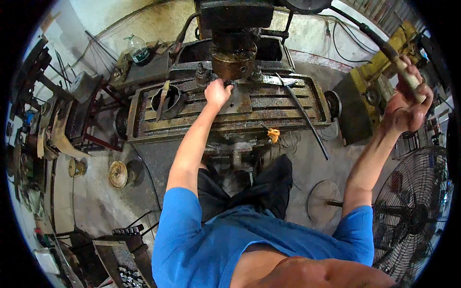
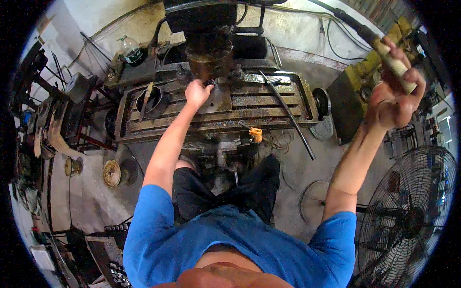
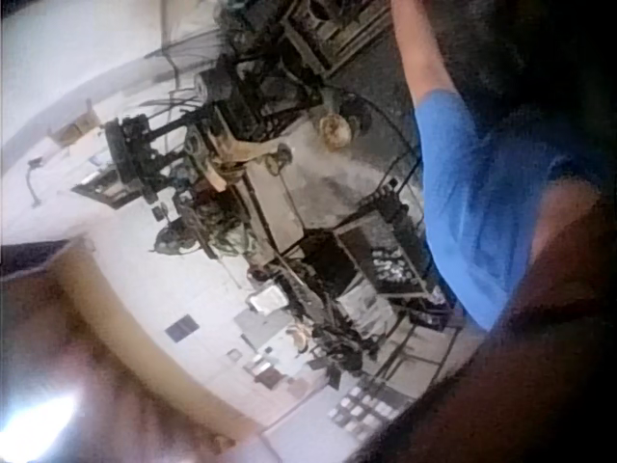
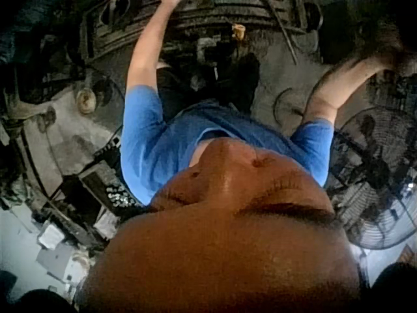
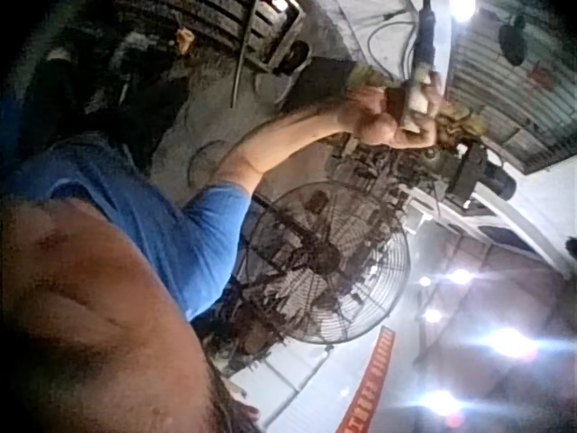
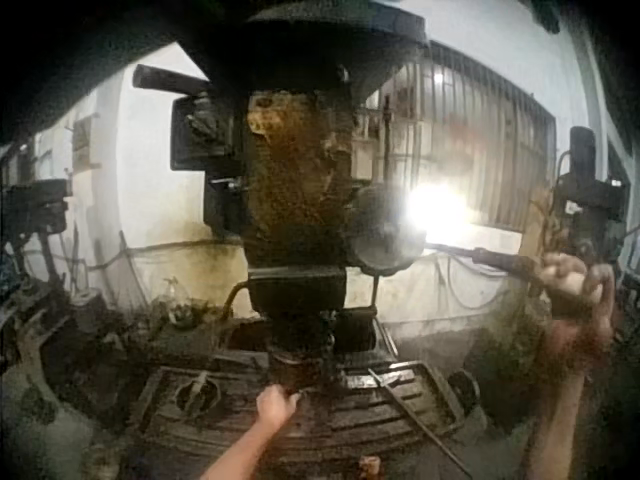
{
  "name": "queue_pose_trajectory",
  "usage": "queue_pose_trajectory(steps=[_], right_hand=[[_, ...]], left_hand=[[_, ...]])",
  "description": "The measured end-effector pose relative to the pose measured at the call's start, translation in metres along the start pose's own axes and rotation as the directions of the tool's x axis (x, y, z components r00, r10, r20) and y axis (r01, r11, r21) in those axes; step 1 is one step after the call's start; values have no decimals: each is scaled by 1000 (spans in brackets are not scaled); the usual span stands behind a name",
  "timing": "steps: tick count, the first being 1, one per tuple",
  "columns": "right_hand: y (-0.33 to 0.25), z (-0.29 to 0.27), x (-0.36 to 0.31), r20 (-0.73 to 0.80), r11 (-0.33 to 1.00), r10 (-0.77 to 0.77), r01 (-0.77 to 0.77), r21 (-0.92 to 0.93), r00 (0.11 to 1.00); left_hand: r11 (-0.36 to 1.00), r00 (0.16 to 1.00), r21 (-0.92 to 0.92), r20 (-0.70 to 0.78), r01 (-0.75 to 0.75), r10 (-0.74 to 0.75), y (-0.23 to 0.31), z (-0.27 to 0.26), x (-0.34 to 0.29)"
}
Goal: The person places metal pieces onto a milling machine, uses a tool to process them, and then puts them into a container.
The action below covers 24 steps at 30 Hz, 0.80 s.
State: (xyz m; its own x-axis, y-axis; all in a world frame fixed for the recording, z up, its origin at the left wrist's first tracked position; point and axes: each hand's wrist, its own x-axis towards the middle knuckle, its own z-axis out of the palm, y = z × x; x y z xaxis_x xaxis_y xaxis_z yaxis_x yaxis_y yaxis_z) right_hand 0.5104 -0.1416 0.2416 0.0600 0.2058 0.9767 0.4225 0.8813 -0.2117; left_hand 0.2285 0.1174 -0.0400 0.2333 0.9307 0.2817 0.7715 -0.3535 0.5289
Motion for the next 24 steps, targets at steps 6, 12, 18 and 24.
queue_pose_trajectory(steps=[6,12,18,24], right_hand=[[6,6,-63,-46,997,49,-47,58,998],[9,4,-62,-79,995,45,-38,87,996],[5,10,-57,-60,991,96,-89,100,994],[3,10,-58,-121,989,97,-82,121,988]], left_hand=[[1000,1000,-6,8,21,-21,0,2,3],[999,1000,-45,-15,-27,26,-7,7,7],[979,996,-205,92,4,15,-23,-12,-1],[990,926,-24,-358,-139,121,-69,-127,-69]])
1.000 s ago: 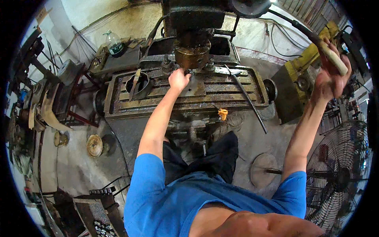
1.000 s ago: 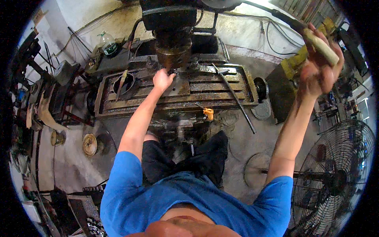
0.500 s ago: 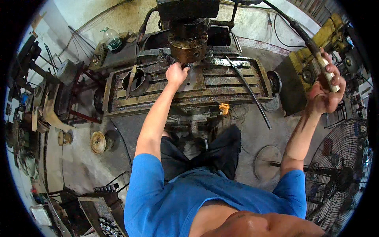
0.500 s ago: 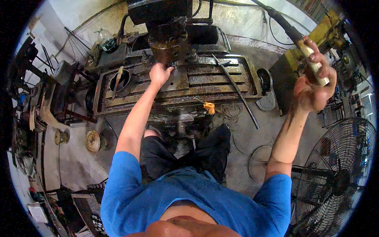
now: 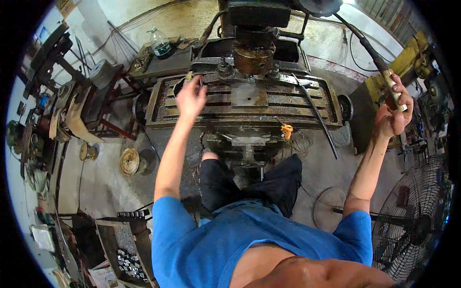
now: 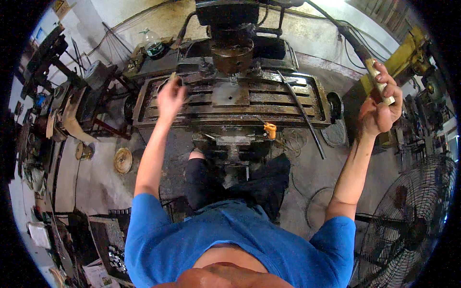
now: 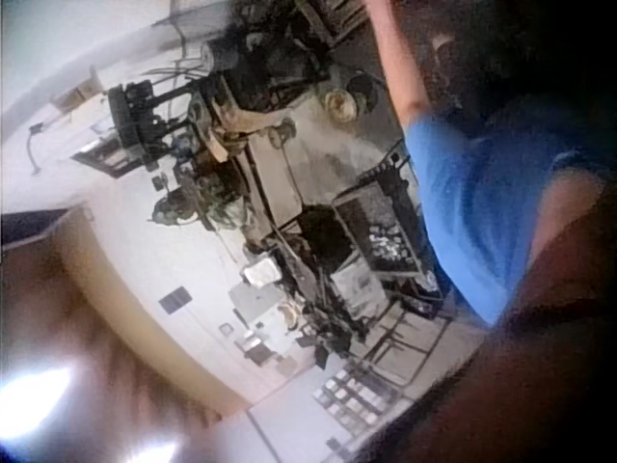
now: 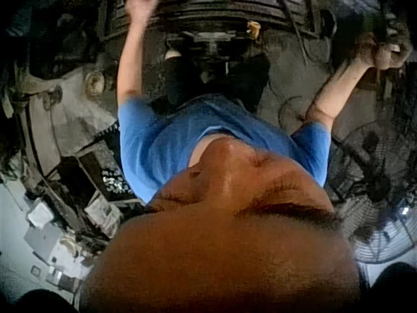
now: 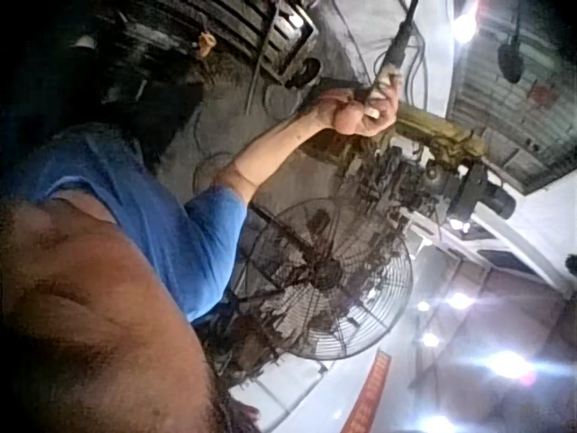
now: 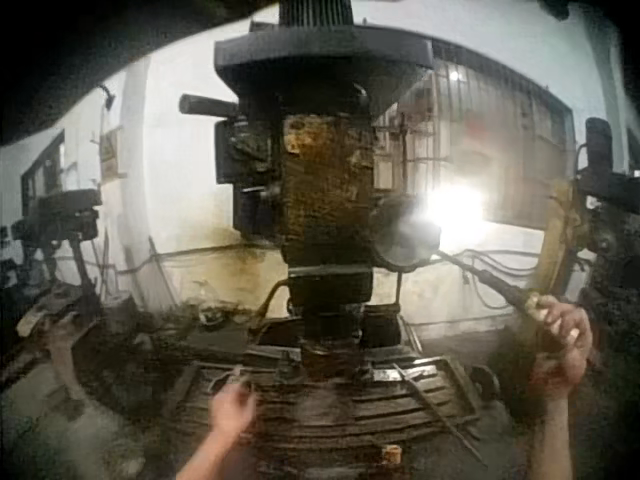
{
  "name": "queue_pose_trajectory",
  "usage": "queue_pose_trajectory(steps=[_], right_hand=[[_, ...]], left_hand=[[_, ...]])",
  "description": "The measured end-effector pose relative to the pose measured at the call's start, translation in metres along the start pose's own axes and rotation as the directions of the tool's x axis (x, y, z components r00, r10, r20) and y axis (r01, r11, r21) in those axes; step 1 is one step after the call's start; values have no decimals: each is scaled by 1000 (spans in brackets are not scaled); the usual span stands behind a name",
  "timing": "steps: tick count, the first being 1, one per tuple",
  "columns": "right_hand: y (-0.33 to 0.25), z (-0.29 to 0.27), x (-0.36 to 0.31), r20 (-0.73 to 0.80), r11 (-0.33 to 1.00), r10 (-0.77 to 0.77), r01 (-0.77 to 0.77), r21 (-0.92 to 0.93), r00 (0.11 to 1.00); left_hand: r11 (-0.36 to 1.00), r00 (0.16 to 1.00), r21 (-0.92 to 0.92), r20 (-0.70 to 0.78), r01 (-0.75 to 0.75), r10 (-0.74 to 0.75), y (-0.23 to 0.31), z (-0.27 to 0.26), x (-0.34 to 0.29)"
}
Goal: The person places metal pieces onto a milling machine, uses a tool to process them, and then puts them into a container.
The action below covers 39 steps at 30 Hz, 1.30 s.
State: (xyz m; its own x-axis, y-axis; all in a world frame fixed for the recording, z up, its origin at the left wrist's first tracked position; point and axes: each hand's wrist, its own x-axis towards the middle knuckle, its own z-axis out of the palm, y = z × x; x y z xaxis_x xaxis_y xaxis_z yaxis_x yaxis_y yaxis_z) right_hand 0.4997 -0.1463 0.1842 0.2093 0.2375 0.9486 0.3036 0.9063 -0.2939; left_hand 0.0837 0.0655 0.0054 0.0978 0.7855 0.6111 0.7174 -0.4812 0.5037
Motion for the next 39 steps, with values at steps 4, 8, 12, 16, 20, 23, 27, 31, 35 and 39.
queue_pose_trajectory(steps=[4,8,12,16,20,23,27,31,35,39], right_hand=[[-8,-3,11,-7,1000,-17,17,-26,1000],[-6,-3,14,5,999,16,-16,36,1000],[-2,1,12,-6,999,5,-5,46,1000],[4,6,-2,-178,995,26,-9,96,984],[0,-1,-5,-62,999,23,-20,46,998],[-7,7,-1,-112,997,71,-69,16,991],[-5,11,1,-136,996,47,-36,84,990],[-7,15,-4,-176,998,48,-40,49,983],[-8,18,-8,-184,998,47,-38,53,982],[-4,15,-16,-180,996,72,-59,73,981]], left_hand=[[930,1000,367,22,-11,3,-38,-48,-9],[909,961,393,275,-138,27,-68,-38,-16],[893,955,403,283,-202,88,-96,-32,-14],[866,932,-376,275,329,-235,-58,-31,-22],[807,904,-476,399,349,-156,14,16,-33],[847,909,-416,382,330,-167,35,55,-17],[924,984,-349,135,156,-115,34,106,-5],[942,964,-249,198,227,-180,50,114,-5],[957,971,-240,212,165,-115,51,105,-7],[930,962,-306,240,202,-129,43,106,-8]])
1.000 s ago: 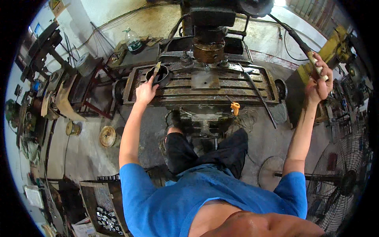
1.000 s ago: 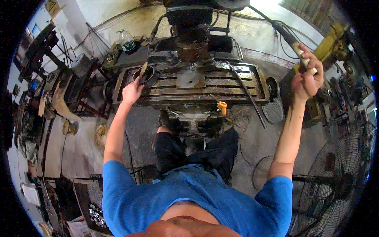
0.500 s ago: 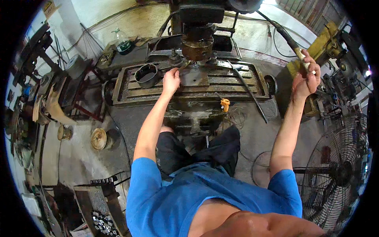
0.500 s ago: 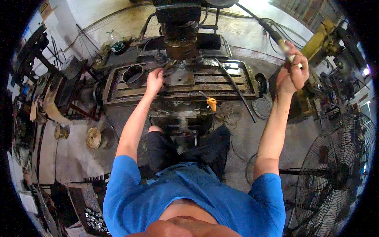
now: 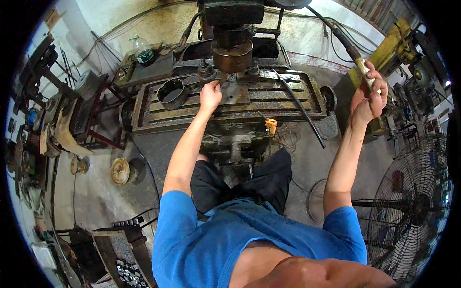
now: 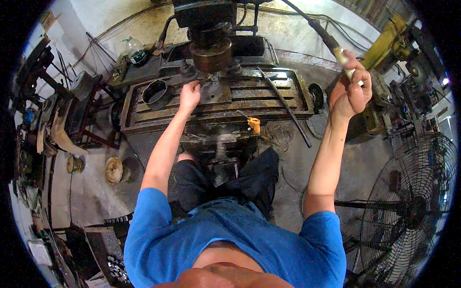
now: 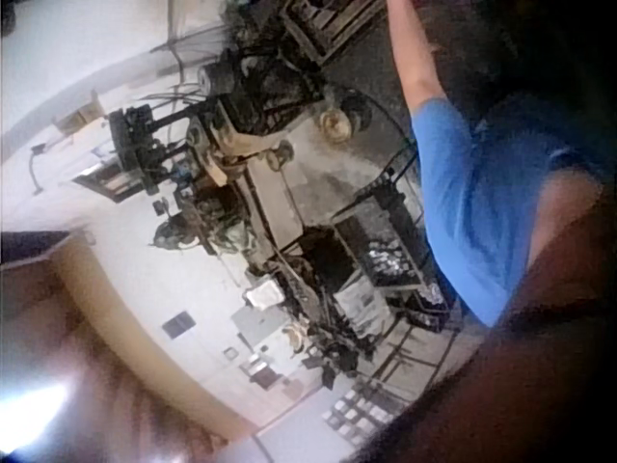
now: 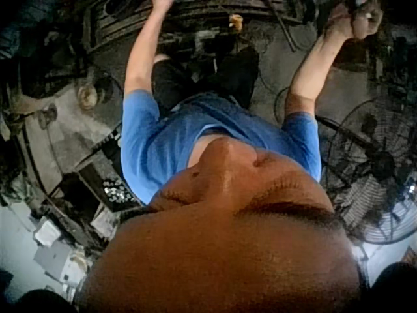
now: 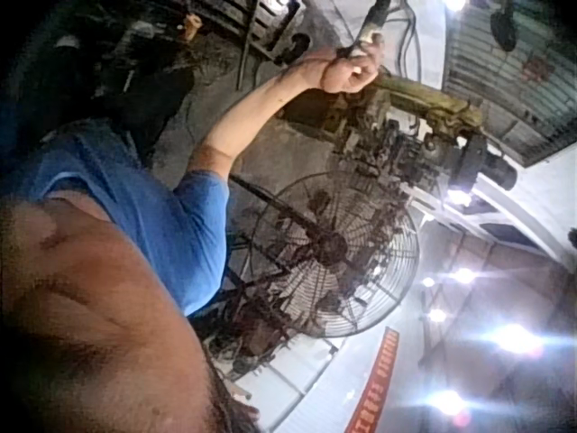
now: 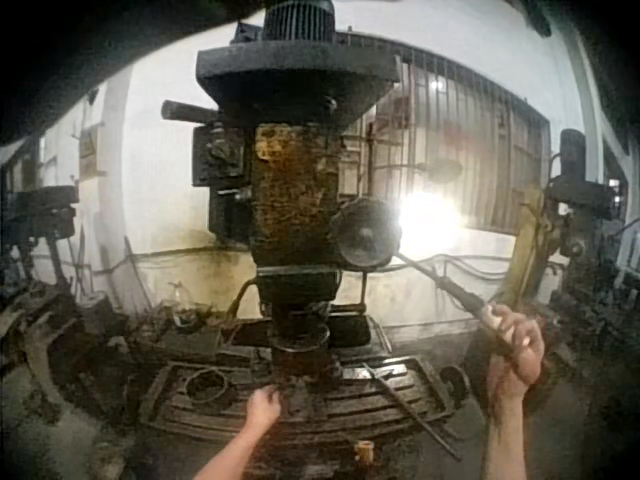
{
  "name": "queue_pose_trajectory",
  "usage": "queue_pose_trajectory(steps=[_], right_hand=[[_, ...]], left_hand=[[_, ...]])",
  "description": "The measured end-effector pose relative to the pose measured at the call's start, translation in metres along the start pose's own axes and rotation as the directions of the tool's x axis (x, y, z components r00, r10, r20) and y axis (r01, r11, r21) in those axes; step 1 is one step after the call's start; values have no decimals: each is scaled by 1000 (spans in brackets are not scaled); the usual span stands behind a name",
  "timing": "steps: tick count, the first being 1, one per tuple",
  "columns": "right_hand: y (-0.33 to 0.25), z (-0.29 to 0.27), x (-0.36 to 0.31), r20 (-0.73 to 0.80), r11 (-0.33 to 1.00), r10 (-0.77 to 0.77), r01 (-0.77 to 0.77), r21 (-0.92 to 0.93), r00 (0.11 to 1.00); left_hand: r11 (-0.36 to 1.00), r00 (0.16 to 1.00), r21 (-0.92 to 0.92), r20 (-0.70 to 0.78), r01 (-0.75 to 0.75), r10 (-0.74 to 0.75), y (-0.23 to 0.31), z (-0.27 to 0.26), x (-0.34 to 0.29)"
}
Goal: The person places metal pieces onto a milling machine, uses a tool to process them, and then puts them into a container.
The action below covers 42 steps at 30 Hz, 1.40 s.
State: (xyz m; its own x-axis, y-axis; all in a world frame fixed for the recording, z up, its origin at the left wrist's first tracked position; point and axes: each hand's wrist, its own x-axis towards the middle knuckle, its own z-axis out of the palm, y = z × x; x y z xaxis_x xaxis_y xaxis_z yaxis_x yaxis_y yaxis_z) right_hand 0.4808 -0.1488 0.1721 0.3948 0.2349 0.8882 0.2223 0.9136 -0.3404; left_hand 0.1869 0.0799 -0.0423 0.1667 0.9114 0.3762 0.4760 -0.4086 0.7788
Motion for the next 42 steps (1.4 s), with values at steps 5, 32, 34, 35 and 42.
queue_pose_trajectory(steps=[5,32,34,35,42], right_hand=[[4,-3,-6,34,999,-16,18,-39,999],[20,-20,-41,18,997,59,-60,47,998],[18,-18,-38,20,998,53,-53,37,998],[15,-18,-34,21,998,48,-49,28,999],[5,-10,-18,36,998,39,-38,-42,999]], left_hand=[[998,998,-54,60,39,-36,-1,-4,-8],[903,951,-365,281,226,-125,16,-32,-35],[917,954,-328,262,227,-143,19,-31,-36],[920,956,-330,267,212,-124,20,-31,-36],[950,972,-283,225,132,-68,23,-27,-29]])
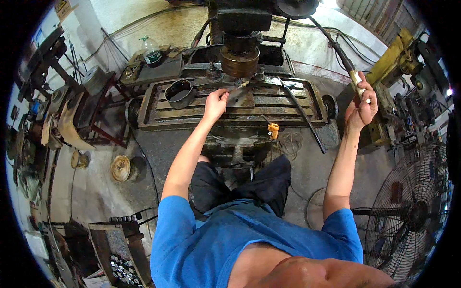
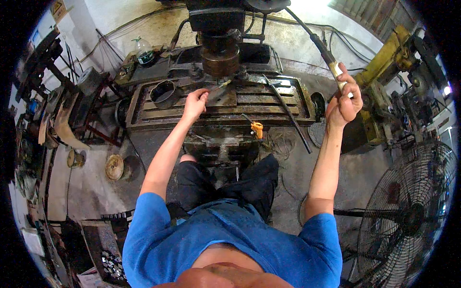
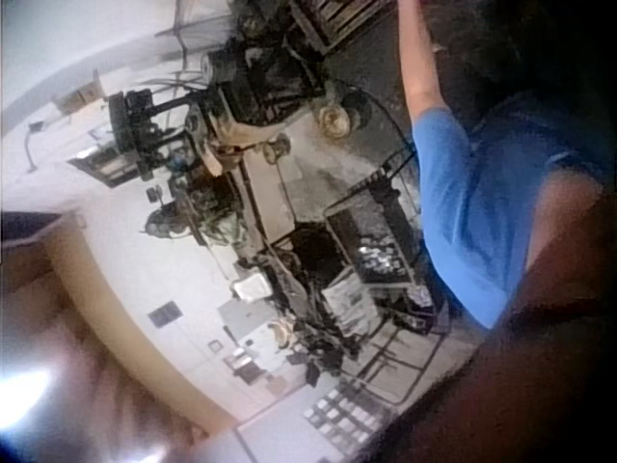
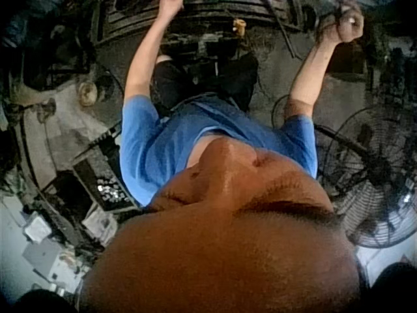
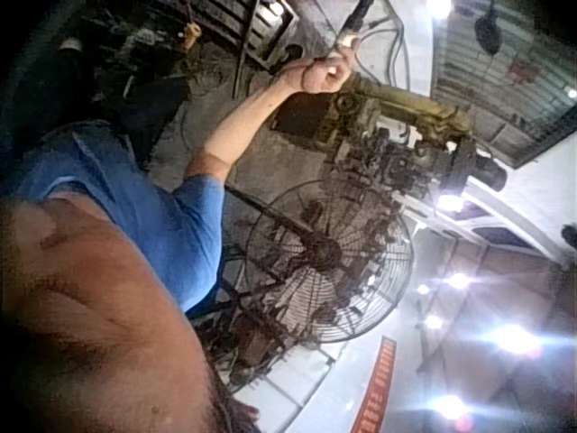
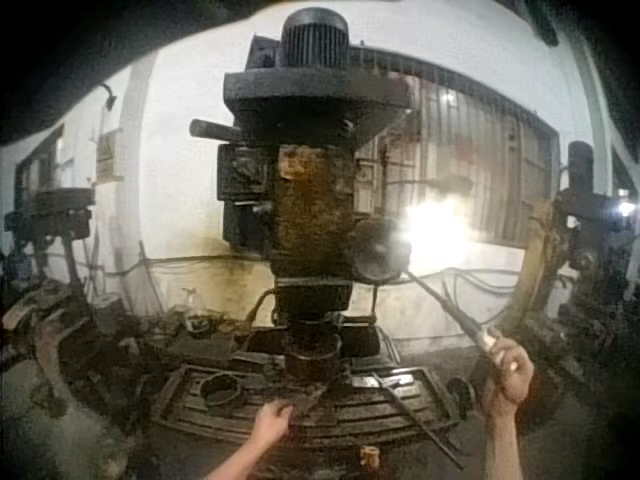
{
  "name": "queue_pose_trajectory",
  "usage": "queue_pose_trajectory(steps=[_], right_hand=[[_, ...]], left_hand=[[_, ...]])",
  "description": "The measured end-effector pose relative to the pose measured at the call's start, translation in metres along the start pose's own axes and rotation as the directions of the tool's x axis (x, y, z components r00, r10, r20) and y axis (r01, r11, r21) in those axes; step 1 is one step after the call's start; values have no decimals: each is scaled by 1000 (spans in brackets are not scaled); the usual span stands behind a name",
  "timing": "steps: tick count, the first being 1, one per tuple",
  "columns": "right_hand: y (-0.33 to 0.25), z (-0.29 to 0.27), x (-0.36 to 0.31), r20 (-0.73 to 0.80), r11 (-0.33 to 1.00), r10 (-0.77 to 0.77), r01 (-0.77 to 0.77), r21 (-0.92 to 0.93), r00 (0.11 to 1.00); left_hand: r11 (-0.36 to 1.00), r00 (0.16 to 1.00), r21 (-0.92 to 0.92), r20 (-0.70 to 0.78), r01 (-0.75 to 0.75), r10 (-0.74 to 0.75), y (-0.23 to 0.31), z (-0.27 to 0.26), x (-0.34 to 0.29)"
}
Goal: The person places metal pieces onto a milling machine, uses a tool to process them, and then puts them into a container.
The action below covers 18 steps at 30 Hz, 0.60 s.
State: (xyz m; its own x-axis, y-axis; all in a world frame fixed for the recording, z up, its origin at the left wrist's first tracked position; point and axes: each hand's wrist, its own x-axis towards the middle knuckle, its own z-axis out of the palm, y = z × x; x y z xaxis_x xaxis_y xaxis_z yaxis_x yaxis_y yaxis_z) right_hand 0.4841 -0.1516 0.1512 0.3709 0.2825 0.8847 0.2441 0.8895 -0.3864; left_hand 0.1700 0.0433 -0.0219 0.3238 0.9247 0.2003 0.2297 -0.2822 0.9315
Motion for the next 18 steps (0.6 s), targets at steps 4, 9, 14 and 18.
queue_pose_trajectory(steps=[4,9,14,18], right_hand=[[0,-3,7,25,999,-29,30,-37,999],[-2,4,19,13,993,-92,92,-78,996],[-2,1,38,104,955,-247,260,-141,963],[-1,-1,53,154,940,-289,311,-141,945]], left_hand=[[996,997,41,-23,-74,75,1,6,5],[984,983,93,-96,-151,159,-16,12,15],[964,966,193,-144,-186,215,-16,14,18],[961,957,205,-182,-188,226,-15,12,18]])
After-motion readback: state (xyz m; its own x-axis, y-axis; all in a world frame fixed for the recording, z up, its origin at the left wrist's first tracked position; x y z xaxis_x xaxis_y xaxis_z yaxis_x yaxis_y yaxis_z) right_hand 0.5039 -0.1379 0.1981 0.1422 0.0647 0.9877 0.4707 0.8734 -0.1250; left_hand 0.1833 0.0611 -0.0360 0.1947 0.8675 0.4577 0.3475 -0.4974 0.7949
